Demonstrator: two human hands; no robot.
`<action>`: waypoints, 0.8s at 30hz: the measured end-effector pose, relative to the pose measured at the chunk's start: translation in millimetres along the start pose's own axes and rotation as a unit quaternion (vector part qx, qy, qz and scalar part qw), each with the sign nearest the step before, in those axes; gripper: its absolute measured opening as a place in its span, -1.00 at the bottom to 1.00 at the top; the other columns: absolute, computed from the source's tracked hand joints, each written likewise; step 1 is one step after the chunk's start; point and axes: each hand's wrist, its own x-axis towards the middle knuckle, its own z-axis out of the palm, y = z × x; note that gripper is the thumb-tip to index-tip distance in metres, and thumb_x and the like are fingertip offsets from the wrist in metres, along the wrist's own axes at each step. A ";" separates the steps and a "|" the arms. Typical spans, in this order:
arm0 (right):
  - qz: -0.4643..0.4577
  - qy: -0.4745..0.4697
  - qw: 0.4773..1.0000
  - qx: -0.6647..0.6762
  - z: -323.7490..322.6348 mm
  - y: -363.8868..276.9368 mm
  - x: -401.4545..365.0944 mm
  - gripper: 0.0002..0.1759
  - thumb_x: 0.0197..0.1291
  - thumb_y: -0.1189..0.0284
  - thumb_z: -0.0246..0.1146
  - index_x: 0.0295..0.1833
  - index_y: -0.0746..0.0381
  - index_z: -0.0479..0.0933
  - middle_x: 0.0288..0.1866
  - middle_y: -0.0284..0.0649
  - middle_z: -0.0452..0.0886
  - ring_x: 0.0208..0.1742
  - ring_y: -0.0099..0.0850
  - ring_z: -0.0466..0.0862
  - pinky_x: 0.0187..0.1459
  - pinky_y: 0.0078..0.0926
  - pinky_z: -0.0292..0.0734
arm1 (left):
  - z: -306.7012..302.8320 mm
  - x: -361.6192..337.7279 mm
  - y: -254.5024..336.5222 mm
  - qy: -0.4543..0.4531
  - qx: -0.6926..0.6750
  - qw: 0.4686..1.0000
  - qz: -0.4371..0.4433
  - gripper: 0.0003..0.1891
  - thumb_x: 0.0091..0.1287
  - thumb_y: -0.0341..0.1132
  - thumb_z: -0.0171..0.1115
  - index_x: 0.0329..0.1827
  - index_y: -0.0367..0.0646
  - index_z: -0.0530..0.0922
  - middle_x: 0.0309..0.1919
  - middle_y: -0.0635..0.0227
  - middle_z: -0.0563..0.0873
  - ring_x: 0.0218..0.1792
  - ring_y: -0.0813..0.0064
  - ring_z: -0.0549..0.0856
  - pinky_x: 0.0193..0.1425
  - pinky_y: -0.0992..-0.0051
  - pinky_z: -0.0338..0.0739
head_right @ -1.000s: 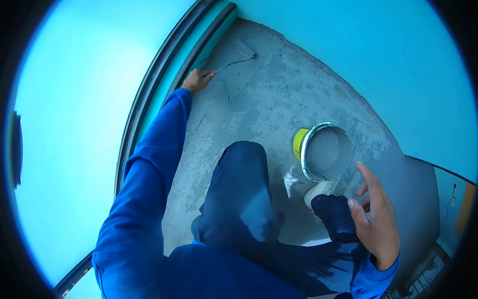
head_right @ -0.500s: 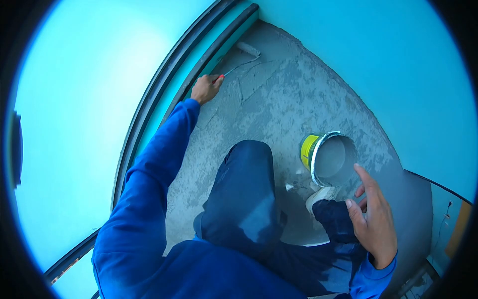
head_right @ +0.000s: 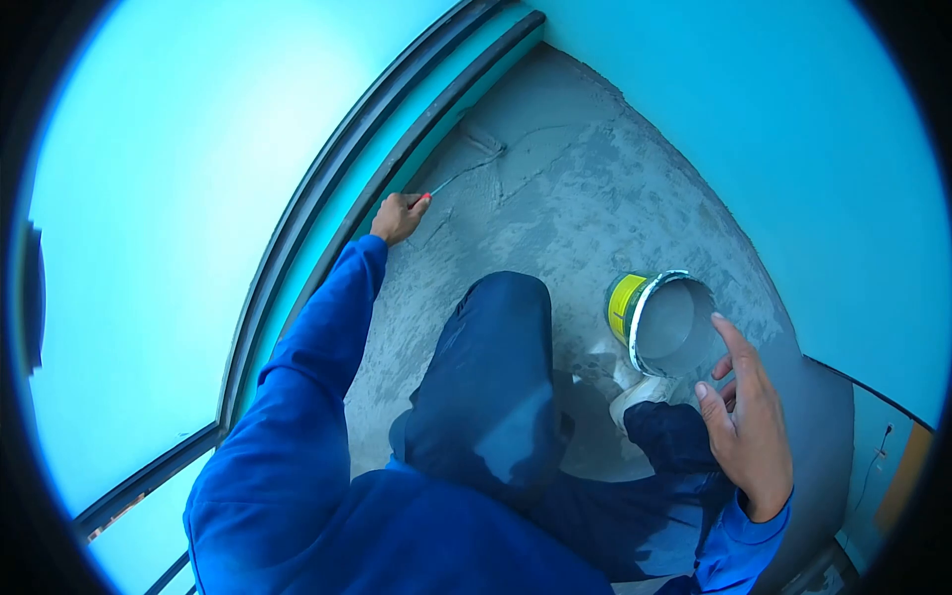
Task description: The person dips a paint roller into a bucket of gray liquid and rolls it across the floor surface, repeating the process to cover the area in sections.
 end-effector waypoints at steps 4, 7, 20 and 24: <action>-0.014 -0.007 1.000 -0.001 0.6 -12.1 8.0 -0.29 0.21 0.59 0.21 0.50 0.19 0.26 -0.16 -0.16 0.46 -0.39 -0.44 0.48 -0.26 -0.47 0.48 | -11.7 -47.2 -66.6 -0.011 -0.020 1.000 -0.003 -0.56 0.40 0.04 0.18 0.06 -0.11 0.71 -0.23 0.02 0.76 -0.14 0.10 0.76 0.01 0.23 0.57; -0.021 -0.019 1.000 -0.003 2.6 -17.1 13.6 -0.29 0.21 0.58 0.21 0.51 0.18 0.26 -0.16 -0.16 0.45 -0.39 -0.46 0.47 -0.26 -0.48 0.48 | -21.1 -78.0 -112.7 -0.038 -0.051 0.998 -0.019 -0.55 0.40 0.04 0.19 0.07 -0.16 0.69 -0.26 0.05 0.76 -0.20 0.20 0.74 -0.01 0.28 0.56; -0.023 -0.016 1.000 0.011 -5.6 -27.3 11.9 -0.28 0.21 0.58 0.18 0.53 0.17 0.24 -0.14 -0.21 0.42 -0.38 -0.54 0.42 -0.24 -0.56 0.44 | -80.8 -233.2 -175.0 0.022 0.037 0.998 -0.056 -0.55 0.37 0.02 0.23 0.09 -0.15 0.69 -0.20 0.04 0.78 -0.14 0.11 0.78 -0.01 0.28 0.61; -0.022 -0.024 0.999 0.009 -4.9 -32.5 14.2 -0.26 0.18 0.57 0.17 0.53 0.17 0.24 -0.15 -0.24 0.41 -0.37 -0.57 0.37 -0.21 -0.60 0.41 | -77.3 -226.9 -171.7 -0.007 0.024 0.996 -0.090 -0.59 0.38 0.02 0.22 0.08 -0.07 0.71 -0.24 0.03 0.77 -0.15 0.09 0.77 -0.03 0.24 0.61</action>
